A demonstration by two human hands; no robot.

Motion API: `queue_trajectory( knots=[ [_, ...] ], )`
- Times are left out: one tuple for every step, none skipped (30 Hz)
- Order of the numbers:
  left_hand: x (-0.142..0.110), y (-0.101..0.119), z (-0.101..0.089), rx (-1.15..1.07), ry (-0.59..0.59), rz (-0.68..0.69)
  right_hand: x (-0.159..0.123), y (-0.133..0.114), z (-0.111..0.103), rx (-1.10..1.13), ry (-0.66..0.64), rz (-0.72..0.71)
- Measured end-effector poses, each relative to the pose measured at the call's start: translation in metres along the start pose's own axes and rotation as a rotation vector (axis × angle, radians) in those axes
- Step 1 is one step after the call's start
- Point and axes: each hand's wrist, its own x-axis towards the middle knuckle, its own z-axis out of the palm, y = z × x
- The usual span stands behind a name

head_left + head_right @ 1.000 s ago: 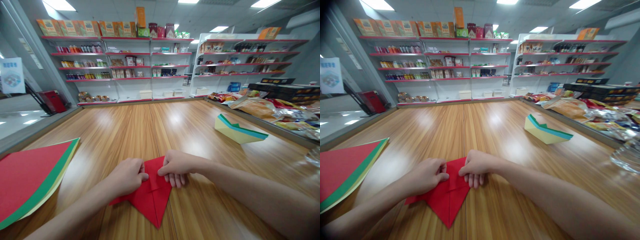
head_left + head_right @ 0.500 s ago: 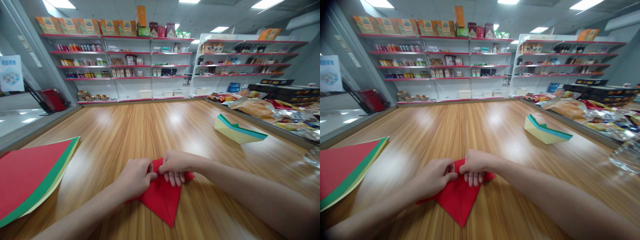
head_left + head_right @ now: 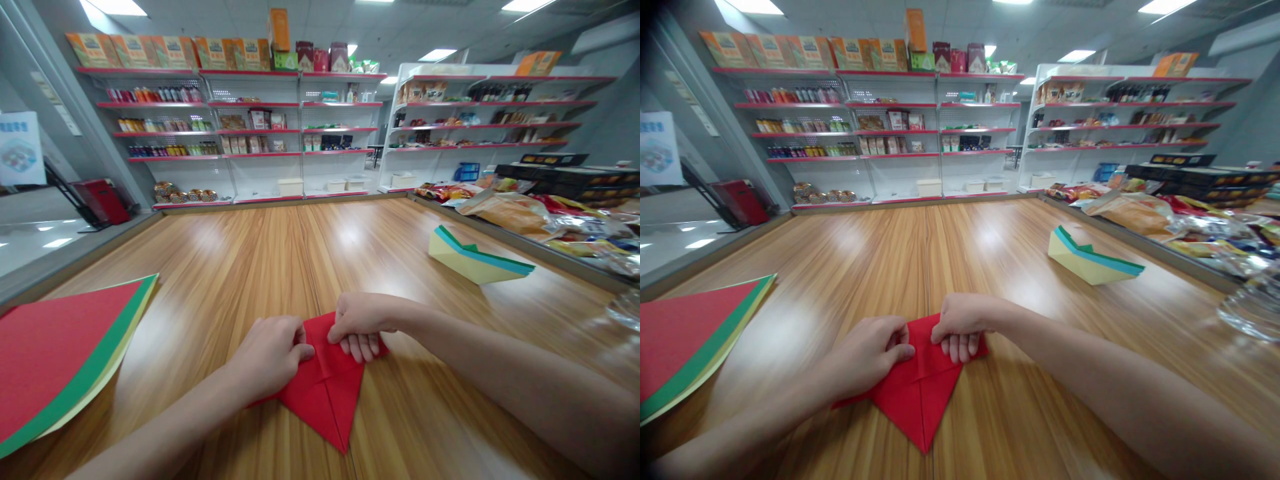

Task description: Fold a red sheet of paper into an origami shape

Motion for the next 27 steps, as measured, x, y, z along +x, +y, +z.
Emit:
queue_trajectory(
  knots=[
    [0.0, 0.0, 0.0, 0.003, -0.001, -0.001, -0.001, 0.001, -0.002, -0.01, 0.0, 0.013],
    [0.001, 0.001, 0.0, 0.006, -0.002, -0.004, -0.002, 0.001, -0.003, -0.015, -0.003, 0.022],
    [0.001, 0.001, 0.0, 0.008, -0.004, -0.007, -0.002, 0.002, -0.004, -0.017, -0.003, 0.026],
    [0.001, 0.001, 0.0, 0.01, -0.007, -0.009, -0.003, 0.002, -0.005, -0.019, -0.003, 0.029],
    [0.001, 0.002, 0.0, 0.013, -0.012, -0.01, -0.003, 0.003, -0.006, -0.023, -0.003, 0.033],
    [0.001, 0.002, -0.001, 0.016, -0.017, -0.011, -0.003, 0.004, -0.007, -0.026, -0.002, 0.036],
    [0.001, 0.002, -0.001, 0.021, -0.024, -0.014, -0.002, 0.004, -0.007, -0.027, -0.003, 0.038],
    [0.0, 0.002, -0.002, 0.026, -0.035, -0.019, -0.002, 0.005, -0.008, -0.025, -0.006, 0.042],
    [0.0, 0.002, -0.003, 0.031, -0.048, -0.026, -0.001, 0.005, -0.008, -0.02, -0.013, 0.044],
    [0.0, 0.002, -0.004, 0.036, -0.062, -0.034, 0.0, 0.006, -0.009, -0.016, -0.024, 0.043],
    [-0.001, 0.002, -0.005, 0.041, -0.076, -0.042, 0.001, 0.007, -0.01, -0.013, -0.036, 0.042],
    [-0.001, 0.001, -0.006, 0.047, -0.091, -0.049, 0.001, 0.008, -0.01, -0.013, -0.048, 0.042],
    [-0.001, 0.001, -0.007, 0.054, -0.102, -0.054, 0.002, 0.008, -0.011, -0.014, -0.059, 0.042],
    [-0.002, 0.0, -0.008, 0.061, -0.111, -0.059, 0.002, 0.009, -0.011, -0.017, -0.066, 0.039],
    [-0.002, 0.0, -0.009, 0.067, -0.116, -0.062, 0.002, 0.009, -0.011, -0.022, -0.07, 0.038],
    [-0.002, -0.001, -0.01, 0.071, -0.118, -0.064, 0.002, 0.01, -0.011, -0.027, -0.07, 0.038],
    [-0.002, -0.001, -0.01, 0.075, -0.12, -0.066, 0.002, 0.01, -0.012, -0.033, -0.066, 0.037],
    [-0.002, -0.002, -0.011, 0.079, -0.123, -0.068, 0.001, 0.01, -0.012, -0.04, -0.061, 0.037],
    [-0.002, -0.002, -0.012, 0.084, -0.127, -0.07, 0.001, 0.01, -0.013, -0.046, -0.059, 0.037],
    [-0.002, -0.002, -0.013, 0.092, -0.135, -0.073, 0.0, 0.01, -0.013, -0.052, -0.06, 0.035],
    [-0.002, -0.002, -0.014, 0.1, -0.144, -0.08, 0.0, 0.01, -0.014, -0.057, -0.064, 0.032],
    [-0.002, -0.002, -0.015, 0.107, -0.155, -0.086, -0.001, 0.01, -0.014, -0.061, -0.07, 0.029],
    [-0.003, -0.002, -0.016, 0.111, -0.166, -0.092, -0.002, 0.01, -0.015, -0.064, -0.077, 0.027],
    [-0.003, -0.002, -0.017, 0.114, -0.174, -0.094, -0.002, 0.011, -0.016, -0.067, -0.082, 0.025],
    [-0.003, -0.002, -0.018, 0.115, -0.182, -0.095, -0.002, 0.011, -0.016, -0.071, -0.084, 0.023],
    [-0.004, -0.002, -0.018, 0.118, -0.189, -0.095, -0.003, 0.011, -0.016, -0.075, -0.083, 0.022],
    [-0.004, -0.002, -0.019, 0.123, -0.194, -0.095, -0.003, 0.011, -0.016, -0.08, -0.081, 0.021]
  ],
)
